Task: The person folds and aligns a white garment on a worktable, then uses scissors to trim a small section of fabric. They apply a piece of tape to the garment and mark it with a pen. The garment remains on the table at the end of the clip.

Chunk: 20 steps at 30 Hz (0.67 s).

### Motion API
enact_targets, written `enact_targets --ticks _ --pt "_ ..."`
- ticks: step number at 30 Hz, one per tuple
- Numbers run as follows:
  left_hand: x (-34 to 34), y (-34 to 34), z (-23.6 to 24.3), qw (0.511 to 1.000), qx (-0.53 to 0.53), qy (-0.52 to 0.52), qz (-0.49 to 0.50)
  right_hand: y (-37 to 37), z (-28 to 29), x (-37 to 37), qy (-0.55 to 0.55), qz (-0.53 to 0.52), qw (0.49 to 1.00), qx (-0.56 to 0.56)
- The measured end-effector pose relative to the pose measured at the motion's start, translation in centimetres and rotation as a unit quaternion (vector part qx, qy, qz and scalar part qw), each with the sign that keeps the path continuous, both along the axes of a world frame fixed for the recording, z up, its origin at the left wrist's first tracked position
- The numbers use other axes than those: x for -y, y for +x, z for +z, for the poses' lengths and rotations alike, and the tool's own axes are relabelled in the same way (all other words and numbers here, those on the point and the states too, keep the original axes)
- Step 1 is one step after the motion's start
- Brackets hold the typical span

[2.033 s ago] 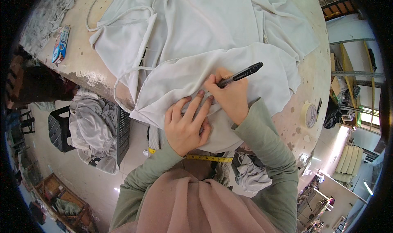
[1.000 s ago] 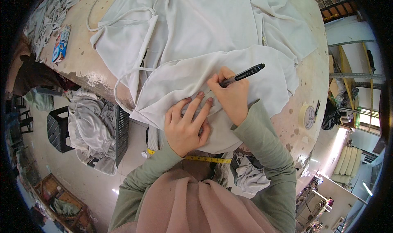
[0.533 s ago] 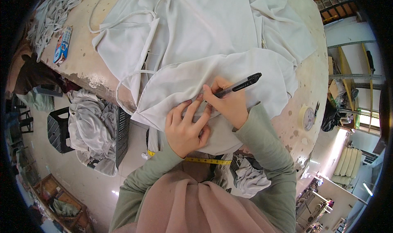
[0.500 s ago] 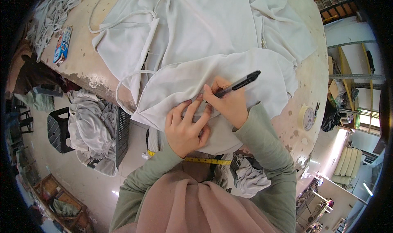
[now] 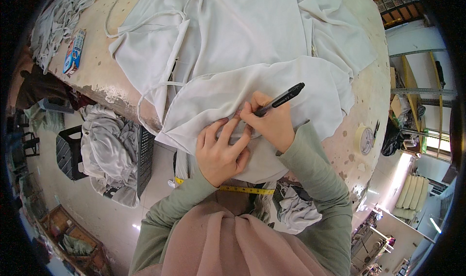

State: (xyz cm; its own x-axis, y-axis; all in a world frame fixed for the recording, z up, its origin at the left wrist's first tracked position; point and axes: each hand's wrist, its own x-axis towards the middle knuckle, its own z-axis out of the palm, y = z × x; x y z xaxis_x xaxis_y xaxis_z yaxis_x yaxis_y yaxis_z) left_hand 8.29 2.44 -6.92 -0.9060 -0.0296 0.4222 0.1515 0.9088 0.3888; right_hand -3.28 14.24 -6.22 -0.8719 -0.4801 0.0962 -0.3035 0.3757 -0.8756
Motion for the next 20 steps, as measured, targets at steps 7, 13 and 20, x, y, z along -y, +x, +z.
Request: enact_targets --ticks 7,13,20 --pt "-0.1 -0.1 0.0 1.000 -0.004 0.008 0.002 0.1 0.6 -0.1 0.019 -0.021 1.000 -0.001" --pt "-0.1 0.0 0.1 1.000 0.001 -0.005 0.008 0.1 0.4 0.3 0.017 -0.032 0.998 -0.055" --pt "-0.1 0.0 -0.2 1.000 -0.002 0.004 -0.001 0.0 1.1 0.3 0.018 -0.031 0.999 -0.029"
